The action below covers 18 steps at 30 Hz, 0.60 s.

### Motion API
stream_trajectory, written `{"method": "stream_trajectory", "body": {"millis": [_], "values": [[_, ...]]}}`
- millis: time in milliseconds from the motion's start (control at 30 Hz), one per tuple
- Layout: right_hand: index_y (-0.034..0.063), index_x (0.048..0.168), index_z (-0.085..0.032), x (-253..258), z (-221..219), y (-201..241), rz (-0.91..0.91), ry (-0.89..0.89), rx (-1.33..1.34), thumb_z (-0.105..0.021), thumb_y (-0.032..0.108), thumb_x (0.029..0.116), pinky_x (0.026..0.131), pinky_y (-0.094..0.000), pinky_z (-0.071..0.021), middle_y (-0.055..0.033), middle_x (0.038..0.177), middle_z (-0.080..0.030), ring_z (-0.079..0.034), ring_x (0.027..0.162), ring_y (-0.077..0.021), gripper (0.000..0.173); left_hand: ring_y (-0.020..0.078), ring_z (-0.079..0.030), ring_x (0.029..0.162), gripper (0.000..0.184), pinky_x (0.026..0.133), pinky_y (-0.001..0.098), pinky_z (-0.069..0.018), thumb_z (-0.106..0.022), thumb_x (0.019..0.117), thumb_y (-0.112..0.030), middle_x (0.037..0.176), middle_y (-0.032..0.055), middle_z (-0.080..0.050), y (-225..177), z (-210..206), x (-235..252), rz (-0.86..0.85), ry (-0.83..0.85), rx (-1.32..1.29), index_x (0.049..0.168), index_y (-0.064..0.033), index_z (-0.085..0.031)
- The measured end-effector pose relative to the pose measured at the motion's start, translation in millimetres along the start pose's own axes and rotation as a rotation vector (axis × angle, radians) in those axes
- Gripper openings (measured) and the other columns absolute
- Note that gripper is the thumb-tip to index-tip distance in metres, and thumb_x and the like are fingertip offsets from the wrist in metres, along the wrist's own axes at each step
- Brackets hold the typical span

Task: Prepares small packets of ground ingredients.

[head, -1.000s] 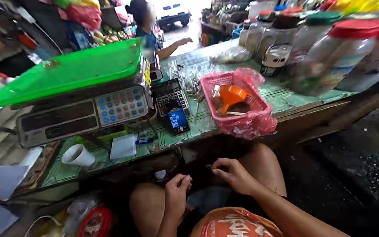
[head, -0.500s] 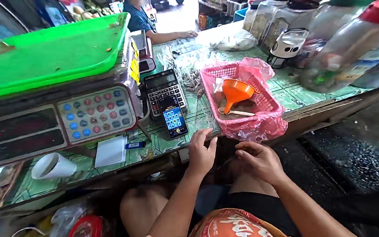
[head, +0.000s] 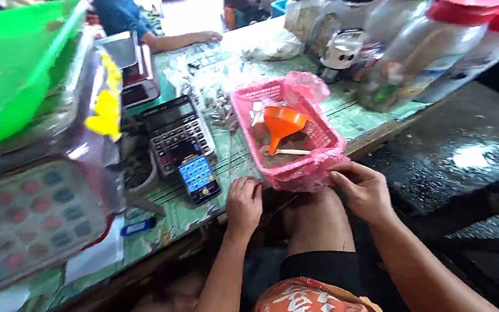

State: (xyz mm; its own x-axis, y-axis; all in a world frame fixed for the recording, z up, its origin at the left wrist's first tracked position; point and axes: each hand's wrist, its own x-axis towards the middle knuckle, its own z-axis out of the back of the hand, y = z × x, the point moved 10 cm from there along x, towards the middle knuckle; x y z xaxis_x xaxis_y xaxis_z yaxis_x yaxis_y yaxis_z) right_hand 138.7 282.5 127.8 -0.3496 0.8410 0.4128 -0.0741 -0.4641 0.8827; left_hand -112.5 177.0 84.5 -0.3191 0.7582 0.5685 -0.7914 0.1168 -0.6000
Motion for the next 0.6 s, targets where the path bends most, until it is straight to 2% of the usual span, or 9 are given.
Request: {"method": "stream_trajectory", "body": {"millis": [133, 233, 300, 333, 400, 500, 567, 600], "values": [[0.0024, 0.101, -0.072, 10, 1, 10, 0.086, -0.038, -0.036, -0.064, 0.011, 0.0977, 0.071, -0.0243, -0.0601, -0.001, 0.093, -0.072, -0.068, 0.078, -0.0058, 0.013, 0.0172, -0.069, 0.101, 0.013, 0.092, 0.0345, -0.0565, -0.066, 0.0952, -0.014, 0.104, 0.0046, -0.075, 1, 2, -3, -0.002, 0.005, -0.022, 0.096, -0.0093, -0.078], [0.0036, 0.116, -0.071, 18, -7, 12, 0.111, 0.011, -0.198, -0.063, 0.019, 0.0993, 0.068, -0.0223, -0.0572, -0.0008, 0.09, -0.07, -0.064, 0.075, -0.0047, 0.024, 0.0174, -0.07, 0.101, 0.017, 0.092, 0.0335, -0.0566, -0.064, 0.0979, -0.017, 0.104, 0.0055, -0.075, 1, 4, -2, -0.016, -0.009, -0.014, 0.098, -0.0085, -0.079], [0.0119, 0.128, -0.069, 21, -16, 3, 0.036, 0.098, -0.364, -0.063, 0.03, 0.0992, 0.063, -0.0214, -0.0537, 0.0037, 0.083, -0.067, -0.06, 0.069, -0.0023, 0.034, 0.0168, -0.07, 0.1, 0.013, 0.091, 0.0331, -0.0569, -0.067, 0.0953, -0.016, 0.103, 0.0042, -0.075, 2, 4, -3, -0.011, -0.013, -0.002, 0.096, -0.0099, -0.078], [0.0165, 0.13, -0.069, 23, -18, -2, -0.006, 0.135, -0.42, -0.064, 0.033, 0.0986, 0.063, -0.0222, -0.0532, 0.0049, 0.082, -0.067, -0.06, 0.067, -0.0021, 0.036, 0.0162, -0.069, 0.1, 0.011, 0.091, 0.0328, -0.0567, -0.069, 0.0937, -0.016, 0.104, 0.0034, -0.075, 2, 3, -4, -0.003, -0.01, -0.005, 0.094, -0.0107, -0.078], [0.0205, 0.13, -0.07, 25, -19, -7, -0.03, 0.156, -0.458, -0.065, 0.034, 0.0983, 0.063, -0.0219, -0.0524, 0.0055, 0.083, -0.068, -0.059, 0.067, -0.0017, 0.035, 0.0137, -0.069, 0.101, 0.008, 0.091, 0.0312, -0.0565, -0.07, 0.0921, -0.015, 0.103, 0.0019, -0.074, 5, 3, -3, 0.031, -0.009, -0.042, 0.093, -0.0113, -0.078], [0.0194, 0.127, -0.071, 24, -19, -8, -0.018, 0.153, -0.444, -0.065, 0.032, 0.0984, 0.064, -0.0202, -0.0517, 0.0051, 0.085, -0.068, -0.059, 0.068, -0.0008, 0.032, 0.0101, -0.069, 0.095, 0.016, 0.088, 0.0284, -0.0581, -0.062, 0.0981, -0.012, 0.099, 0.0052, -0.073, 9, 20, 11, 0.15, -0.03, -0.21, 0.097, -0.0038, -0.076], [0.0195, 0.127, -0.071, 23, -20, -9, -0.02, 0.15, -0.434, -0.064, 0.033, 0.0979, 0.064, -0.0197, -0.0516, 0.0053, 0.085, -0.068, -0.059, 0.069, -0.0004, 0.033, 0.012, -0.069, 0.09, 0.017, 0.084, 0.0299, -0.0582, -0.06, 0.0989, -0.01, 0.096, 0.0073, -0.072, 1, 37, 42, 0.14, -0.078, -0.168, 0.101, -0.0017, -0.075], [0.0196, 0.127, -0.071, 23, -20, -10, -0.022, 0.145, -0.428, -0.064, 0.034, 0.0977, 0.064, -0.0196, -0.052, 0.0051, 0.085, -0.069, -0.06, 0.069, -0.0003, 0.034, 0.0158, -0.069, 0.09, 0.016, 0.083, 0.0338, -0.0584, -0.061, 0.0975, -0.007, 0.097, 0.0088, -0.072, -7, 41, 63, 0.113, -0.075, -0.1, 0.103, -0.0016, -0.075]]}}
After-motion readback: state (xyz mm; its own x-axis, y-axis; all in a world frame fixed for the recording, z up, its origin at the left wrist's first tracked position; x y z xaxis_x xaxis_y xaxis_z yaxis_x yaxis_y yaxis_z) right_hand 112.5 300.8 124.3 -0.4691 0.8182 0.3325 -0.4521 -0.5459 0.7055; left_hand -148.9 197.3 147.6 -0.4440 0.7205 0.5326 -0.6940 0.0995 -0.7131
